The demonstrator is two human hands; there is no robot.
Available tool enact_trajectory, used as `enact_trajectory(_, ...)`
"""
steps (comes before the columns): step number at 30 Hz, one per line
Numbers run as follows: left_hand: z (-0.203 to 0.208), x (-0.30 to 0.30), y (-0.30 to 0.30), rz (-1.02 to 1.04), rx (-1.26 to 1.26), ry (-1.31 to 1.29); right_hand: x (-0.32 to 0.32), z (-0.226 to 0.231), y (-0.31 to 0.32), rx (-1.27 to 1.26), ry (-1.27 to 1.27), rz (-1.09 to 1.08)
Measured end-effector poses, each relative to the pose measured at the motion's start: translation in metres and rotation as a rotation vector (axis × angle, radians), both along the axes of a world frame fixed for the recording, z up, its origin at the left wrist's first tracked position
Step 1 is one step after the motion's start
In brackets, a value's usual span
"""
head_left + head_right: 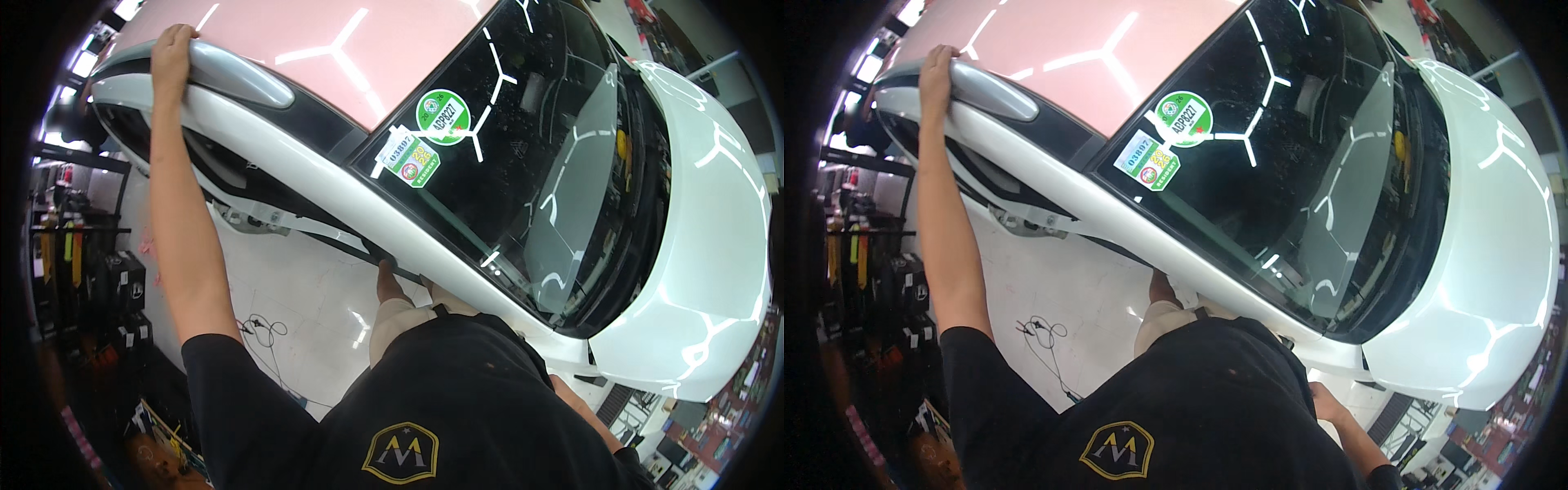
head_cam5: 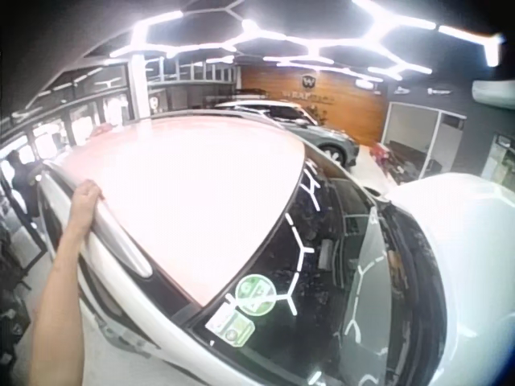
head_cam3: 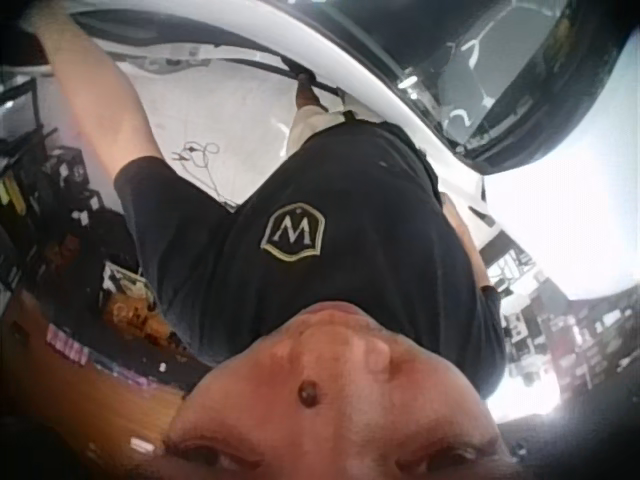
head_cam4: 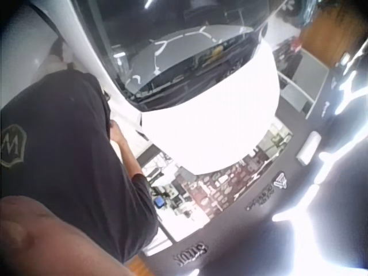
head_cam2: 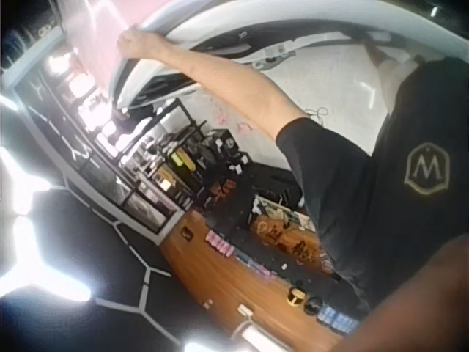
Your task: The person installs a white fuel door onto the rear of a white car, using a screwdriver to secure the internal mechanism. The person then moves to the front of the vehicle and installs a silver roof rail onto the pink-wrapped roof.
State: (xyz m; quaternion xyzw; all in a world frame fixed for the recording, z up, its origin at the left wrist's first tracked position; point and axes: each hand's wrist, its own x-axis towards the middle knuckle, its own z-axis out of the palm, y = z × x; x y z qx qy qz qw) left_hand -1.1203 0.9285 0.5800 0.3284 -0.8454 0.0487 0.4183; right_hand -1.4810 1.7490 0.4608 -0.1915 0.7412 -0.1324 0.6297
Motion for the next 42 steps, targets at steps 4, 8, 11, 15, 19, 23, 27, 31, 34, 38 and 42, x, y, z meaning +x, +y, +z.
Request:
enact_trajectory(4,-0.001,-0.016,0.065,0.064,-0.107,0.106,-0.015,-0.014,0.007,-0.116,-0.084,-0.075)
enact_trajectory(8,0.024,-0.033,0.213,0.197,0.282,0.349,-0.02,-0.015,0.012,-0.164,-0.105,0.012)
enact_trajectory(11,-0.016,-0.043,0.344,0.068,0.469,0.293,-0.026,-0.017,0.002,-0.248,-0.094,0.087)
enact_trajectory(15,-0.108,-0.062,0.499,-0.075,1.213,-0.273,-0.054,-0.059,0.004,-0.078,-0.125,0.392)
enact_trajectory(19,-0.148,-0.055,0.579,-0.275,1.385,-0.604,-0.065,-0.08,-0.011,-0.356,-0.332,0.149)
enact_trajectory(23,-0.139,-0.043,0.58,-0.23,1.512,-0.567,-0.047,-0.088,-0.037,-0.382,-0.385,0.019)
enact_trajectory(27,-0.161,-0.04,0.575,-0.292,1.473,-0.637,-0.045,-0.077,-0.074,-0.365,-0.375,-0.087)
enact_trajectory(31,-0.186,-0.044,0.568,-0.535,1.423,-0.507,-0.028,-0.075,-0.082,-0.375,-0.246,-0.007)
enact_trajectory(34,-0.187,-0.052,0.568,-0.513,1.428,-0.469,-0.019,-0.076,-0.082,-0.443,-0.283,-0.264)
enact_trajectory(38,-0.176,-0.058,0.581,-0.195,1.306,-0.099,-0.022,-0.071,-0.083,-0.456,-0.298,-0.342)
enact_trajectory(42,-0.149,-0.03,0.558,-0.132,1.604,0.391,-0.007,-0.075,-0.111,-0.603,-0.168,-0.169)
